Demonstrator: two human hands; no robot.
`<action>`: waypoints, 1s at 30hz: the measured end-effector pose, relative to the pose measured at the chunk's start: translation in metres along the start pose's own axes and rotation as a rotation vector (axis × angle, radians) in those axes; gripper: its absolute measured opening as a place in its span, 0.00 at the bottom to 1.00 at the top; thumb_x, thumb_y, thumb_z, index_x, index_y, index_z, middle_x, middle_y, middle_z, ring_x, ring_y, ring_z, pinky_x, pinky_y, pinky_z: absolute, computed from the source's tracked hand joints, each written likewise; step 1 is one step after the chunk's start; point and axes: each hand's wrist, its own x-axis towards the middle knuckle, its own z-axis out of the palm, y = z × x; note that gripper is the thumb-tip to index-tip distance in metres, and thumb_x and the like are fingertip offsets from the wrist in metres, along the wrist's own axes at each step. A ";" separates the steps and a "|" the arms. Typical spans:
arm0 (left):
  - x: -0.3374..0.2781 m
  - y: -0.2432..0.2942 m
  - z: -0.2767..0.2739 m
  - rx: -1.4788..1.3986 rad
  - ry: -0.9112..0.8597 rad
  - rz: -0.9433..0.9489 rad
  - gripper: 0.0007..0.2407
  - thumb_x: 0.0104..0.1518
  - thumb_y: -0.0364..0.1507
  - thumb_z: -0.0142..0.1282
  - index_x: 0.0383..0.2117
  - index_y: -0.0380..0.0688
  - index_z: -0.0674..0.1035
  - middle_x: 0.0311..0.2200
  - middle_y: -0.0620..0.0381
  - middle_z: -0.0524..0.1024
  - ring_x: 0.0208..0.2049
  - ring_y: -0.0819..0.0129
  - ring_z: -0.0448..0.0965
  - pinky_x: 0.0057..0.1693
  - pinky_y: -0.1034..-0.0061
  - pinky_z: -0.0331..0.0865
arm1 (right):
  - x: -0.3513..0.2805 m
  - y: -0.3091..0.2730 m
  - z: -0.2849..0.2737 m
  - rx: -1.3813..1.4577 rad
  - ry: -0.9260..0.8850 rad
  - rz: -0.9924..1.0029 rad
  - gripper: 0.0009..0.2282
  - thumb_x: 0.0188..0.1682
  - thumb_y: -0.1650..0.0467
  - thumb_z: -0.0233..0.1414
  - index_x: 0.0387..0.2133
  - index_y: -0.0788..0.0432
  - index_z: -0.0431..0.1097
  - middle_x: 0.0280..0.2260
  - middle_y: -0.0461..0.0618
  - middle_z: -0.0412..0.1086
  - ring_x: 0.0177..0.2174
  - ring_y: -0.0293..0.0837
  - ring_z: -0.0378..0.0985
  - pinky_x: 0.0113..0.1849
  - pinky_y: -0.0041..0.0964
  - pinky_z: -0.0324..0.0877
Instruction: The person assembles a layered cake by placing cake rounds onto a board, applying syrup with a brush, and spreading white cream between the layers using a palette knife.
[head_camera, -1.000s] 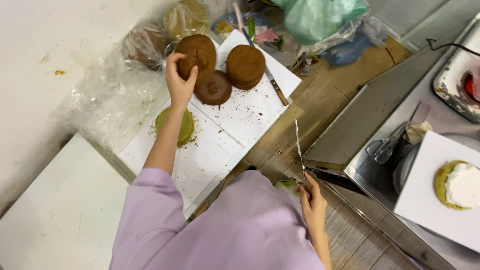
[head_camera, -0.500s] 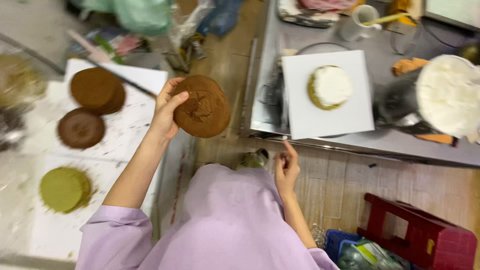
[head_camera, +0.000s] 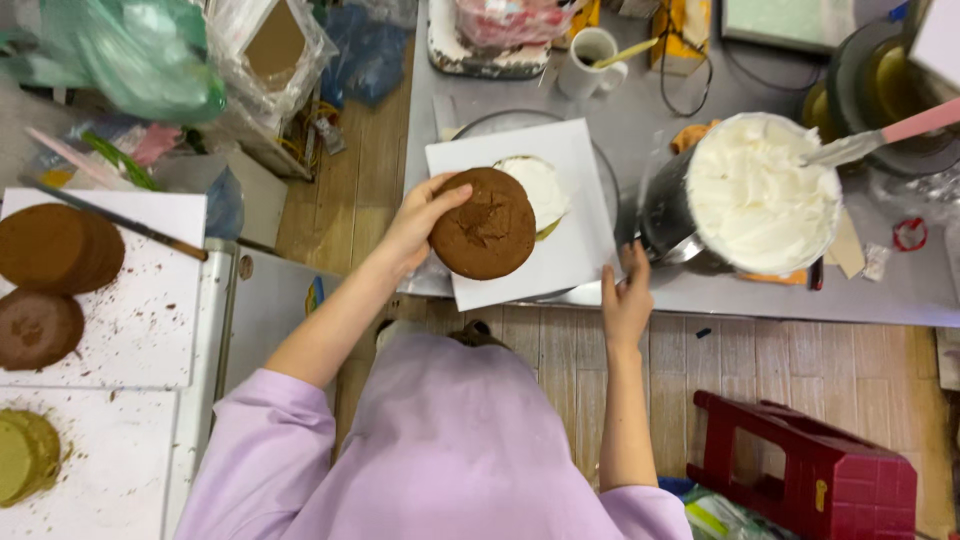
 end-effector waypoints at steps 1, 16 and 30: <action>0.004 -0.007 0.005 -0.074 0.021 -0.032 0.19 0.60 0.31 0.59 0.54 0.33 0.73 0.49 0.45 0.78 0.51 0.60 0.81 0.56 0.68 0.78 | 0.007 0.011 0.001 -0.090 -0.077 0.047 0.25 0.53 0.73 0.54 0.65 0.57 0.56 0.49 0.61 0.75 0.15 0.37 0.68 0.21 0.34 0.64; 0.003 -0.038 -0.032 -0.311 0.387 0.157 0.19 0.61 0.35 0.57 0.55 0.37 0.72 0.53 0.48 0.74 0.57 0.60 0.74 0.61 0.64 0.71 | -0.067 0.005 -0.002 0.228 -0.125 0.188 0.21 0.56 0.68 0.51 0.62 0.58 0.59 0.26 0.48 0.80 0.12 0.29 0.59 0.16 0.29 0.53; 0.003 -0.052 -0.046 -0.347 0.430 0.205 0.20 0.60 0.34 0.59 0.56 0.39 0.71 0.52 0.51 0.74 0.55 0.63 0.74 0.60 0.66 0.72 | 0.025 -0.042 0.007 0.306 -0.240 0.071 0.25 0.50 0.75 0.58 0.60 0.61 0.57 0.37 0.48 0.79 0.17 0.27 0.61 0.22 0.23 0.61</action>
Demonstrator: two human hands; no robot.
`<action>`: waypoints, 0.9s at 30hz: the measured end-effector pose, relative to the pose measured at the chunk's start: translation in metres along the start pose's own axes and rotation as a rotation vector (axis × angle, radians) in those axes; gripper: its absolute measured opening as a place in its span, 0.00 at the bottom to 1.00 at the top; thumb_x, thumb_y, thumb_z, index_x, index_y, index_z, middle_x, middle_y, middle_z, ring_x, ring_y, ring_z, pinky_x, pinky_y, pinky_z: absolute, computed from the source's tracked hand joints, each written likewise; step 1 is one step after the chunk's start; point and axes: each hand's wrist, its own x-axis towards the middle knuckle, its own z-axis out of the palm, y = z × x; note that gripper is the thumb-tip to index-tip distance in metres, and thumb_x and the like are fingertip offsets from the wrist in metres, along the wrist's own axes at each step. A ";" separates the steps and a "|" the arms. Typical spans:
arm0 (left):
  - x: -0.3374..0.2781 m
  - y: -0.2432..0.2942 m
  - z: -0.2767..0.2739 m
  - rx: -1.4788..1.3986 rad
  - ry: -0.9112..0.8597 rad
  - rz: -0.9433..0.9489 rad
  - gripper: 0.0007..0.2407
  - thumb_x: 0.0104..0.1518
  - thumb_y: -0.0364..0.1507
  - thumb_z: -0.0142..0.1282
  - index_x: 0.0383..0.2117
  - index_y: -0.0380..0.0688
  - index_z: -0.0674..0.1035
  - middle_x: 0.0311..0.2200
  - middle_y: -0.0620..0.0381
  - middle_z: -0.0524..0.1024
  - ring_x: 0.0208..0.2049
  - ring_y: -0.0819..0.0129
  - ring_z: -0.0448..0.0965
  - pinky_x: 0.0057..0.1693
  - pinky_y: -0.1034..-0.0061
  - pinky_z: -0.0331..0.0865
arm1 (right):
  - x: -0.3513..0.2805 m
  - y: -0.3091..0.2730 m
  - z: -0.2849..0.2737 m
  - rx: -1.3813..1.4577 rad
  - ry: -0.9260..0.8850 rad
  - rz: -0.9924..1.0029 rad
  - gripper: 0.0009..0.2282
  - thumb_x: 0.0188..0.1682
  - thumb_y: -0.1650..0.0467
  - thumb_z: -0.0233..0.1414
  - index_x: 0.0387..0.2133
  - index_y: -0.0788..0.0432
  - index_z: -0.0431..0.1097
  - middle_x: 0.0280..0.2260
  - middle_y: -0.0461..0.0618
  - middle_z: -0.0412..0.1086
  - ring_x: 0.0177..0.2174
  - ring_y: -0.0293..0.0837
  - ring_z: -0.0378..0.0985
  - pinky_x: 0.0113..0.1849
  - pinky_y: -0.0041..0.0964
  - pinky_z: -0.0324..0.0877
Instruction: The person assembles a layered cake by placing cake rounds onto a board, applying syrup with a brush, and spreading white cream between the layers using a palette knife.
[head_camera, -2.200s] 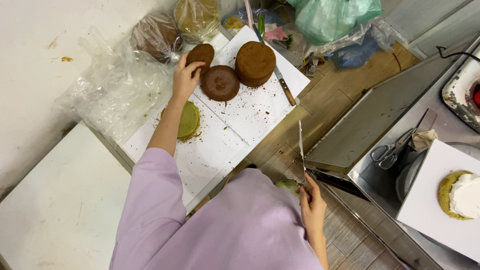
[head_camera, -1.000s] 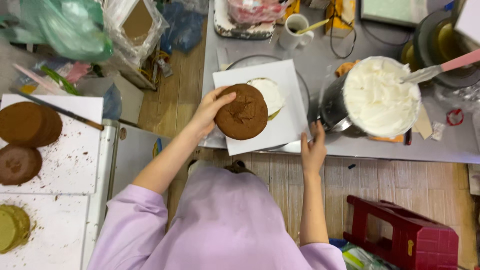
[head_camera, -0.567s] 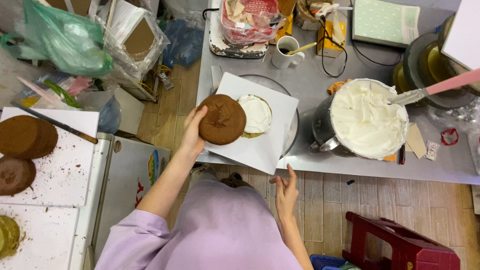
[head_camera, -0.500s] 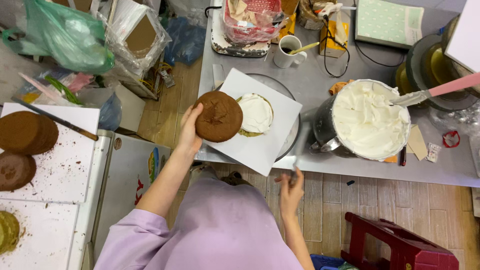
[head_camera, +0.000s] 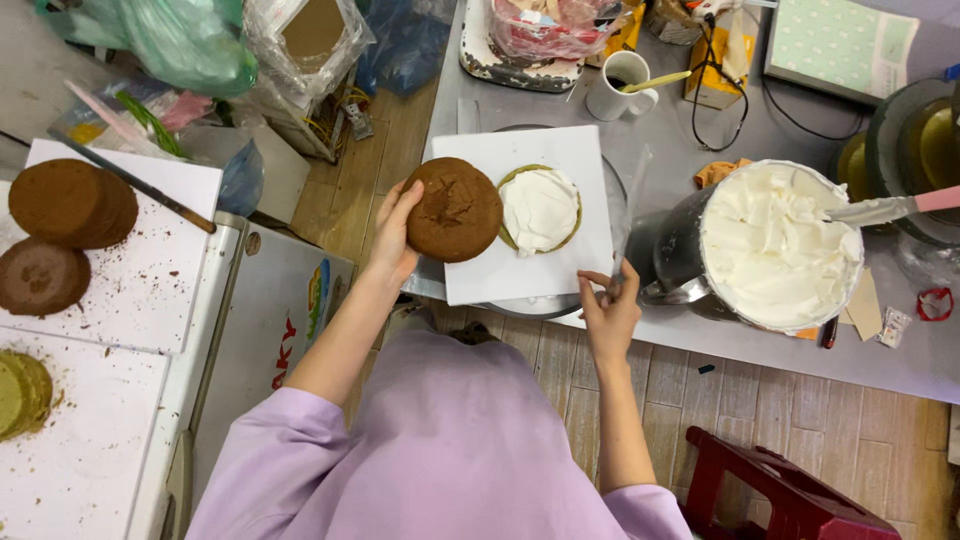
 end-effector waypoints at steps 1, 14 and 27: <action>0.002 -0.004 0.000 0.003 0.004 0.002 0.20 0.60 0.34 0.59 0.56 0.38 0.71 0.51 0.51 0.74 0.55 0.63 0.74 0.60 0.67 0.71 | 0.001 0.001 0.005 -0.038 0.006 -0.013 0.26 0.50 0.75 0.58 0.61 0.61 0.57 0.35 0.49 0.78 0.19 0.28 0.61 0.23 0.23 0.63; 0.039 -0.051 0.083 0.304 -0.116 0.025 0.23 0.57 0.38 0.62 0.55 0.38 0.72 0.50 0.54 0.75 0.53 0.66 0.75 0.58 0.72 0.69 | -0.015 0.000 0.042 0.107 0.090 0.084 0.32 0.46 0.76 0.61 0.63 0.63 0.52 0.29 0.44 0.71 0.25 0.29 0.69 0.26 0.24 0.64; 0.054 -0.044 0.094 1.257 -0.185 0.457 0.22 0.49 0.47 0.69 0.41 0.43 0.81 0.39 0.55 0.76 0.42 0.63 0.80 0.47 0.70 0.73 | -0.021 0.012 0.044 -0.012 0.099 0.030 0.30 0.47 0.74 0.62 0.62 0.62 0.55 0.28 0.43 0.71 0.24 0.30 0.63 0.27 0.25 0.62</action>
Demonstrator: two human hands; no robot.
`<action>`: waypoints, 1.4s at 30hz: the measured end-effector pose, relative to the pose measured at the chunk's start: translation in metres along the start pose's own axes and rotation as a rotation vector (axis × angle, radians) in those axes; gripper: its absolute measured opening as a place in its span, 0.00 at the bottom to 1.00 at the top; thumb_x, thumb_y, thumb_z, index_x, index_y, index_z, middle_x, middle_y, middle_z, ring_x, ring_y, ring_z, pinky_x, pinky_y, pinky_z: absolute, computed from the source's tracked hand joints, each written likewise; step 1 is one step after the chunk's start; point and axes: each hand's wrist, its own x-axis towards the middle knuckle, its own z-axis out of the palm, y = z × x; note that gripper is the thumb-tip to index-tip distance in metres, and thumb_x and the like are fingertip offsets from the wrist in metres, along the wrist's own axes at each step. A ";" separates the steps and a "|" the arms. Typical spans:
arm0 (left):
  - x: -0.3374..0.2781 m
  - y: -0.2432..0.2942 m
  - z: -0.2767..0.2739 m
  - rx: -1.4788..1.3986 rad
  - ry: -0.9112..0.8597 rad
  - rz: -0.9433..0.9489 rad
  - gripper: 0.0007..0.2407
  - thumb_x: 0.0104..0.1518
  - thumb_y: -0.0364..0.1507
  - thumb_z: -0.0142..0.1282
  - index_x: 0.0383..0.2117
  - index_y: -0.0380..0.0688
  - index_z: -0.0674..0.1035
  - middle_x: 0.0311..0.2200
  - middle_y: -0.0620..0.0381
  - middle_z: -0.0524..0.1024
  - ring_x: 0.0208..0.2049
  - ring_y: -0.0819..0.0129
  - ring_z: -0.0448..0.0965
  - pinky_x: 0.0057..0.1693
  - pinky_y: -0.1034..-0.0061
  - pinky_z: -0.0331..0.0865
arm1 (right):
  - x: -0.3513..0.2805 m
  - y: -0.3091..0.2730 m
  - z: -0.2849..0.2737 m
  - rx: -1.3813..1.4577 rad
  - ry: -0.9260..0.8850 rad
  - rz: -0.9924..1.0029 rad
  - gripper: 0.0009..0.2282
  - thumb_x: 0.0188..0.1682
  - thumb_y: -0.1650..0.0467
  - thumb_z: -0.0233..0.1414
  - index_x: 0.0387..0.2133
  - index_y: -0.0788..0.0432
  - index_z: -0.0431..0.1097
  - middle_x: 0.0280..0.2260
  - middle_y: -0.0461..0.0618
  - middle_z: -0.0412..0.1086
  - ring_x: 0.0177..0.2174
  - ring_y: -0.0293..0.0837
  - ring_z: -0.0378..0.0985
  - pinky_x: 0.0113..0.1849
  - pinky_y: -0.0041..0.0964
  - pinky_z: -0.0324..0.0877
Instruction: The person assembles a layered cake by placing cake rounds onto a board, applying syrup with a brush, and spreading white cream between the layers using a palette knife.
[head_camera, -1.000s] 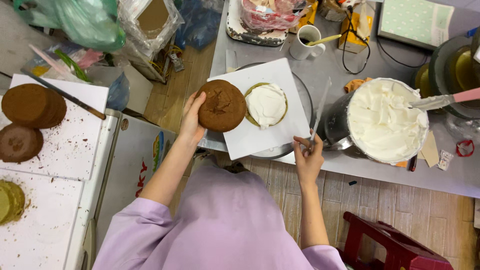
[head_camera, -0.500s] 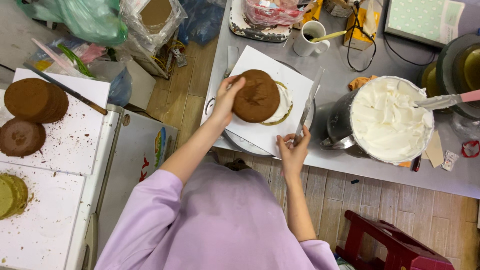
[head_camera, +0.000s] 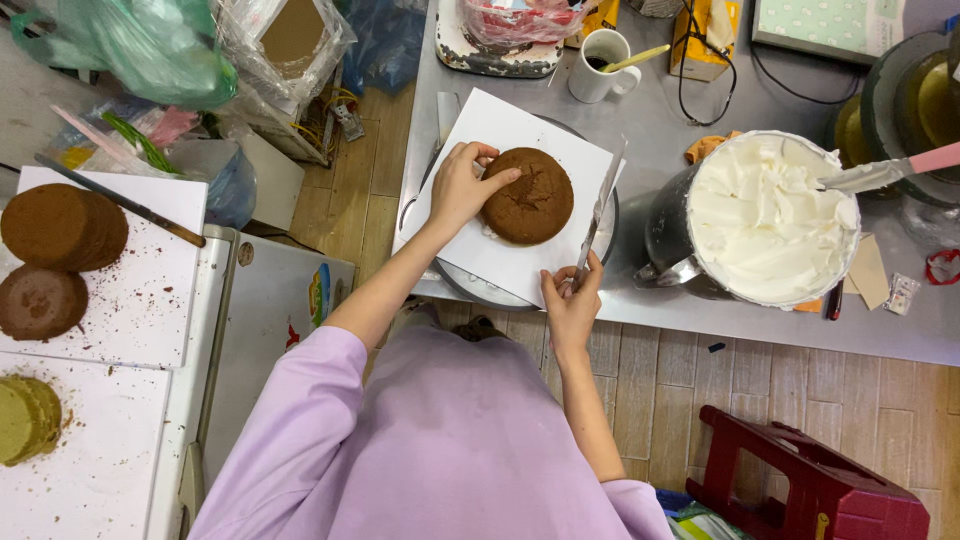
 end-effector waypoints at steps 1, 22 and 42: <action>-0.001 0.003 -0.004 0.069 0.001 0.022 0.23 0.48 0.48 0.70 0.41 0.45 0.82 0.39 0.56 0.77 0.44 0.63 0.80 0.49 0.70 0.73 | 0.000 0.001 0.000 0.004 0.007 -0.010 0.30 0.47 0.74 0.62 0.62 0.62 0.55 0.28 0.43 0.70 0.24 0.30 0.63 0.28 0.25 0.62; -0.023 0.016 0.009 0.495 -0.341 0.753 0.29 0.64 0.44 0.48 0.70 0.49 0.62 0.73 0.57 0.50 0.74 0.56 0.47 0.75 0.51 0.42 | 0.027 0.017 -0.011 -0.076 0.078 -0.094 0.31 0.47 0.75 0.63 0.63 0.63 0.55 0.29 0.46 0.71 0.24 0.32 0.65 0.29 0.27 0.65; -0.090 -0.046 -0.092 0.432 -0.212 0.157 0.22 0.62 0.42 0.56 0.62 0.51 0.74 0.64 0.55 0.69 0.68 0.60 0.65 0.73 0.59 0.54 | 0.102 -0.054 -0.182 -0.441 -0.049 -0.070 0.07 0.58 0.70 0.54 0.45 0.61 0.73 0.30 0.50 0.78 0.24 0.40 0.74 0.29 0.34 0.67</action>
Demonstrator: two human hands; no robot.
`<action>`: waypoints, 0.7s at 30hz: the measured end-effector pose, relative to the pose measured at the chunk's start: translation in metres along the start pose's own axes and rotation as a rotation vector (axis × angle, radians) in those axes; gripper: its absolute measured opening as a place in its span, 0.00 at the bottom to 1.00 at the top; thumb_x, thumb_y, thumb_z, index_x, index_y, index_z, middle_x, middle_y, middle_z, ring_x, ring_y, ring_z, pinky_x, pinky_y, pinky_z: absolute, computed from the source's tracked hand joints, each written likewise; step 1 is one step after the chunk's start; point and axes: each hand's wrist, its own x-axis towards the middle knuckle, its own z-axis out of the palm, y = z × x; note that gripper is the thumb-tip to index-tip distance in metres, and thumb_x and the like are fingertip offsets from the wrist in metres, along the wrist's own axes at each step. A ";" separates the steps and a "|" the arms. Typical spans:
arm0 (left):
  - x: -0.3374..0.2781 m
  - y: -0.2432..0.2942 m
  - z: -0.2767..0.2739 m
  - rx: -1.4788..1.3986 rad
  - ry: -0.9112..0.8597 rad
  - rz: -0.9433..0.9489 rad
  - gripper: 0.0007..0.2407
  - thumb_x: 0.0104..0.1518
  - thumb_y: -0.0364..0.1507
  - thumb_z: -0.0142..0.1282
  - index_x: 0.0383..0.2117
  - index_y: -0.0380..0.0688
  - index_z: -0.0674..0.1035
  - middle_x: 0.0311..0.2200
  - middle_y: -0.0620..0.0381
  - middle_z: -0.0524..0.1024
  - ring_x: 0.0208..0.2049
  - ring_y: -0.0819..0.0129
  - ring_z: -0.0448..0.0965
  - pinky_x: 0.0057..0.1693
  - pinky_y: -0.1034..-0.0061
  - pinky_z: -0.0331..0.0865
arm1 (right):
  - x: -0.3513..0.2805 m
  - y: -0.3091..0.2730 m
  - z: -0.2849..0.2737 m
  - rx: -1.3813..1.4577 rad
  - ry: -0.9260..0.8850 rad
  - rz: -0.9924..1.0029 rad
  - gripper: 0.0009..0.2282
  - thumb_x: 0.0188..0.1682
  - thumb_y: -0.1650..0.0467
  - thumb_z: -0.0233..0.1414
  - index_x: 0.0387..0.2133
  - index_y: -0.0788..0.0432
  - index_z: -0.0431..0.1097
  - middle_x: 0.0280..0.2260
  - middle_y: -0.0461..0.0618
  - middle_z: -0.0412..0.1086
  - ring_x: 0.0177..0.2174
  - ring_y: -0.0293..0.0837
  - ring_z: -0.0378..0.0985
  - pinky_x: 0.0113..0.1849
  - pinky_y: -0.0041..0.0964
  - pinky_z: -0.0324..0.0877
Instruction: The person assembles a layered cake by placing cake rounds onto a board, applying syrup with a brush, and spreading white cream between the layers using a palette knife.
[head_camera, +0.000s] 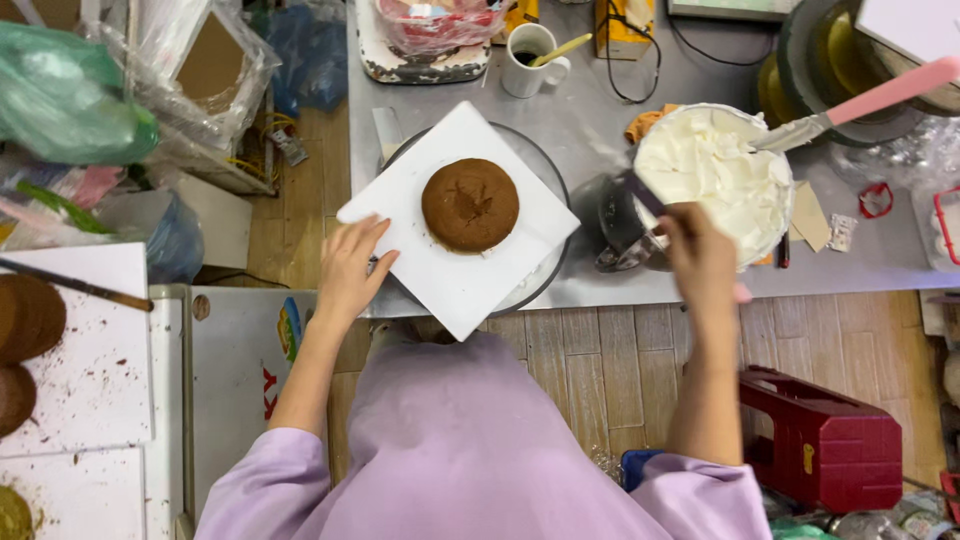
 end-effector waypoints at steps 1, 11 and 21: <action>-0.001 -0.002 0.003 0.029 0.072 0.017 0.23 0.60 0.42 0.59 0.60 0.50 0.74 0.67 0.49 0.66 0.70 0.53 0.61 0.70 0.58 0.53 | 0.002 -0.002 -0.017 -0.058 0.023 0.020 0.07 0.58 0.70 0.54 0.46 0.60 0.74 0.32 0.49 0.78 0.26 0.39 0.76 0.29 0.33 0.68; 0.004 -0.015 0.031 -0.223 -0.036 -0.022 0.39 0.53 0.48 0.62 0.68 0.40 0.60 0.72 0.39 0.50 0.70 0.44 0.51 0.69 0.51 0.51 | 0.019 0.049 -0.096 -0.847 0.165 0.024 0.08 0.56 0.64 0.58 0.41 0.53 0.80 0.30 0.61 0.76 0.31 0.61 0.78 0.34 0.54 0.71; -0.023 0.106 0.016 -1.034 -0.155 0.244 0.36 0.55 0.42 0.68 0.67 0.41 0.61 0.65 0.47 0.67 0.67 0.58 0.67 0.70 0.63 0.60 | 0.007 -0.107 0.059 0.889 -0.587 -0.081 0.08 0.54 0.71 0.53 0.39 0.61 0.61 0.40 0.55 0.78 0.45 0.46 0.83 0.47 0.38 0.76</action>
